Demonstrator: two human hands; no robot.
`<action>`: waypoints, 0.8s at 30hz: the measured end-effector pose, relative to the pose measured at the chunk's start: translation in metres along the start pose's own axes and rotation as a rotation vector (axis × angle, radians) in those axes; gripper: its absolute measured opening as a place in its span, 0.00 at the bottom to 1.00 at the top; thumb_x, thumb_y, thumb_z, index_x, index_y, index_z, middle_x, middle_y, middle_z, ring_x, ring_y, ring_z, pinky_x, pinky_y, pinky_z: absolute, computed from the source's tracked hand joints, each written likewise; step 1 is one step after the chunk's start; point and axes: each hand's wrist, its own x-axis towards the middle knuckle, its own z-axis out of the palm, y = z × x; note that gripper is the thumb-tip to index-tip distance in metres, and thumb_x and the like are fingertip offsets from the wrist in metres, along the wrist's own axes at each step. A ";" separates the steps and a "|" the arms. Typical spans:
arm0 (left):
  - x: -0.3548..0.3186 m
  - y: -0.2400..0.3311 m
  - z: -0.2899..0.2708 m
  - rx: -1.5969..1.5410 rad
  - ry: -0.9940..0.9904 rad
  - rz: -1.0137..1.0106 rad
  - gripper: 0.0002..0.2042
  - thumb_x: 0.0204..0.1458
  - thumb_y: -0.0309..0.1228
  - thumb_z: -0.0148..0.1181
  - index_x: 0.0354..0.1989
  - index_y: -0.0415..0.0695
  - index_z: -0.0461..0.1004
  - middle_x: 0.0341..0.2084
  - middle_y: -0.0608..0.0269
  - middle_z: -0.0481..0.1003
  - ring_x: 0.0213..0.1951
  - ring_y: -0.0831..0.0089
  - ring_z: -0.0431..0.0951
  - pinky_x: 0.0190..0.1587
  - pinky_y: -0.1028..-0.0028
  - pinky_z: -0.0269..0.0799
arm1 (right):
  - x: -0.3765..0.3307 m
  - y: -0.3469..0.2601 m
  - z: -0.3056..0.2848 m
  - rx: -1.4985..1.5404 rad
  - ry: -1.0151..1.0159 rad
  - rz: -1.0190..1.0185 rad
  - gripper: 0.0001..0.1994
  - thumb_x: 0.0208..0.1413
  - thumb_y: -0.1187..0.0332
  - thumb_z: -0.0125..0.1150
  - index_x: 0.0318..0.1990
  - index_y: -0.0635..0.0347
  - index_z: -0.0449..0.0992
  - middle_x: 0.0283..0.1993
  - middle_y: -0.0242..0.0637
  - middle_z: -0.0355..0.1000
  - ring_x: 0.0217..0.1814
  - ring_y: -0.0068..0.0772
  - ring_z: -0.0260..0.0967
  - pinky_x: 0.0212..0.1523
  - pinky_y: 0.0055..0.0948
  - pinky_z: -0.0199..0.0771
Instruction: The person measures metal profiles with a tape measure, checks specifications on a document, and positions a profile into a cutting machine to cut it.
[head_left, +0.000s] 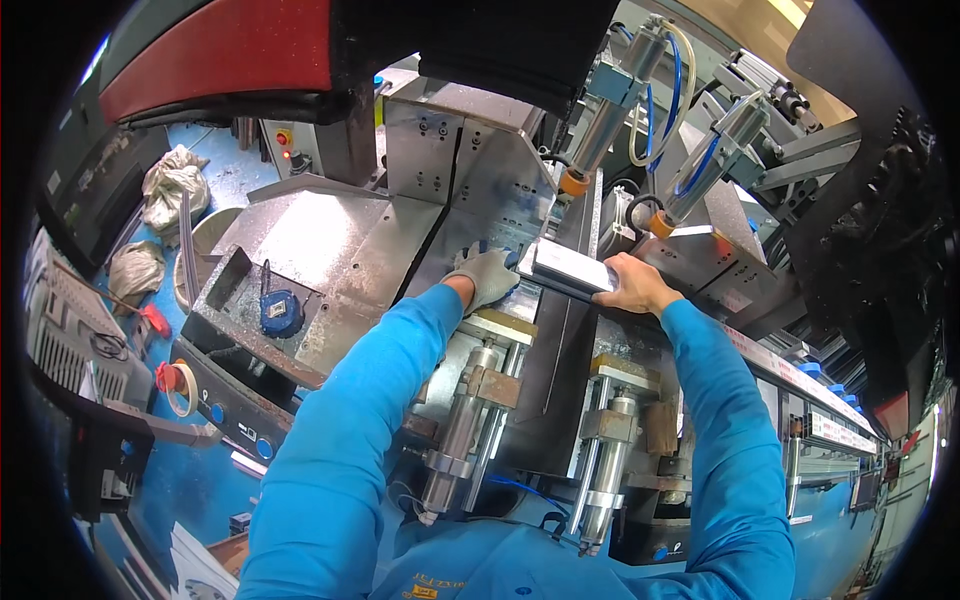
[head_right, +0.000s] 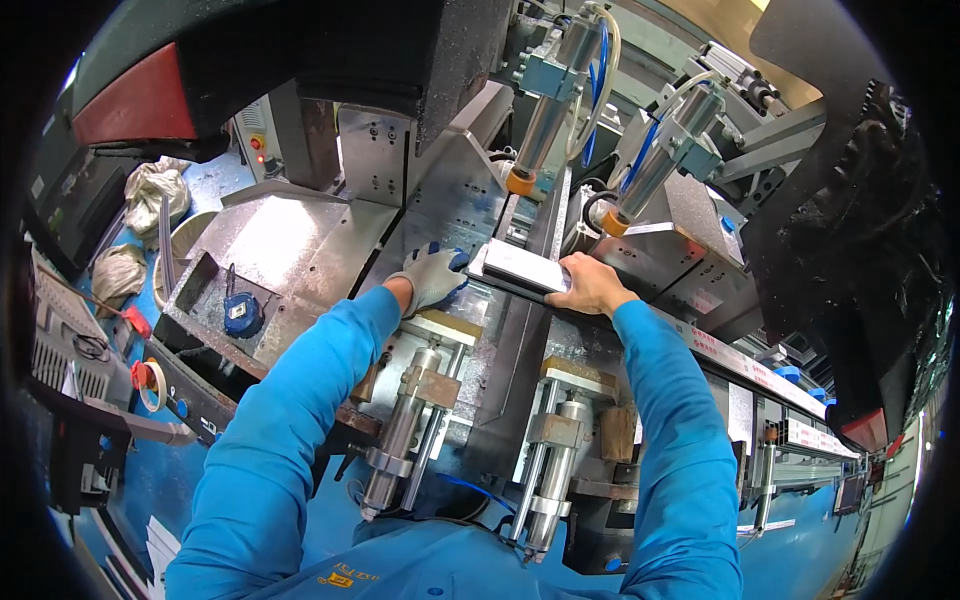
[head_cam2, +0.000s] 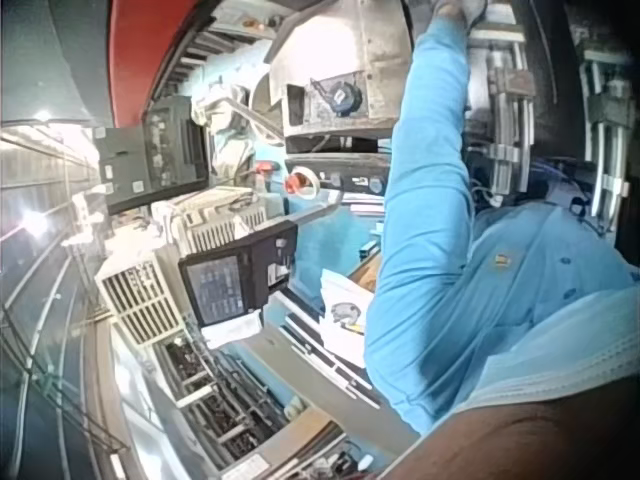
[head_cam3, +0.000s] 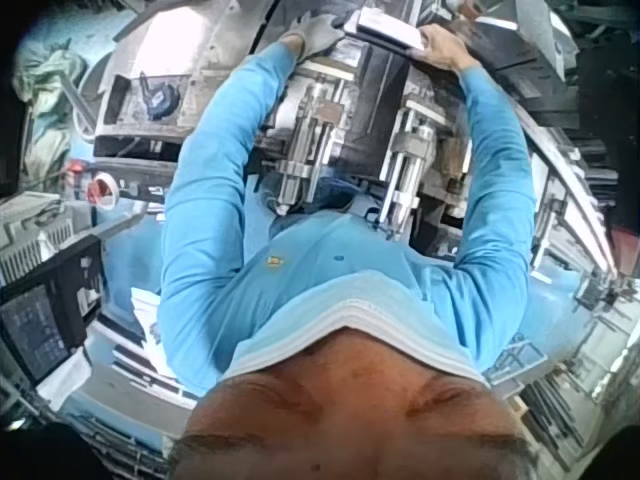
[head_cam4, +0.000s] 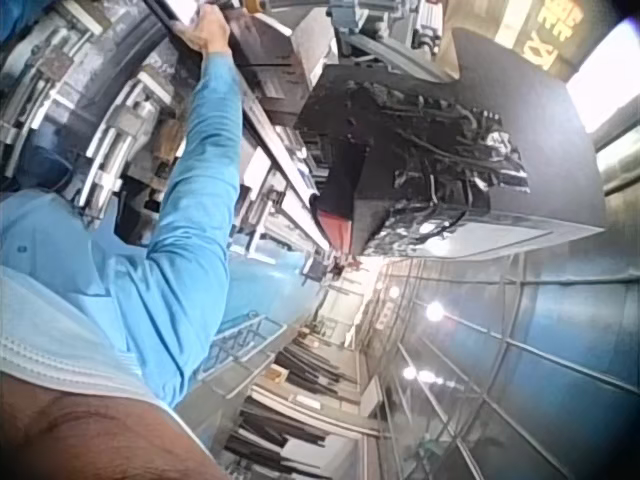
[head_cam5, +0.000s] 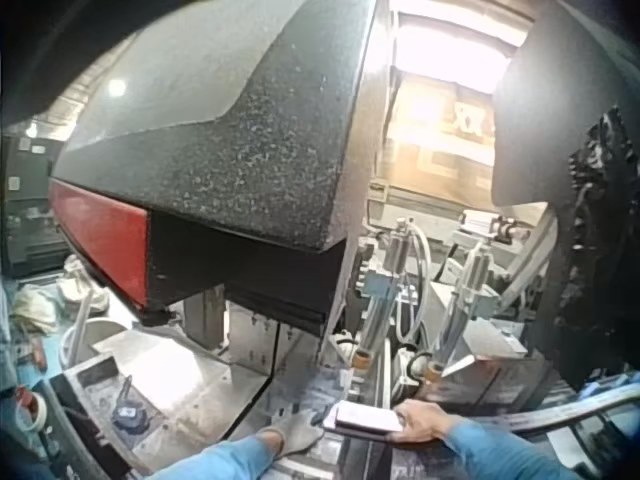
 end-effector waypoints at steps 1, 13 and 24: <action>-0.001 0.001 -0.001 0.000 0.000 -0.004 0.25 0.54 0.43 0.53 0.59 0.44 0.78 0.61 0.38 0.74 0.63 0.35 0.65 0.67 0.45 0.58 | 0.000 -0.001 -0.001 0.001 -0.002 -0.003 0.35 0.43 0.45 0.76 0.53 0.64 0.78 0.49 0.46 0.75 0.51 0.49 0.74 0.55 0.41 0.77; -0.013 0.010 -0.008 -0.065 0.015 -0.075 0.26 0.54 0.41 0.55 0.60 0.45 0.78 0.65 0.35 0.68 0.63 0.34 0.65 0.68 0.45 0.58 | 0.000 -0.010 -0.015 -0.159 0.000 -0.066 0.35 0.41 0.45 0.76 0.51 0.64 0.79 0.47 0.46 0.75 0.49 0.48 0.75 0.54 0.39 0.77; -0.005 0.003 0.003 -0.034 0.029 -0.086 0.26 0.55 0.43 0.57 0.61 0.47 0.78 0.66 0.35 0.66 0.63 0.34 0.65 0.66 0.44 0.61 | -0.001 -0.009 -0.003 -0.119 0.018 -0.073 0.31 0.40 0.48 0.74 0.46 0.65 0.79 0.44 0.47 0.76 0.44 0.51 0.75 0.51 0.40 0.78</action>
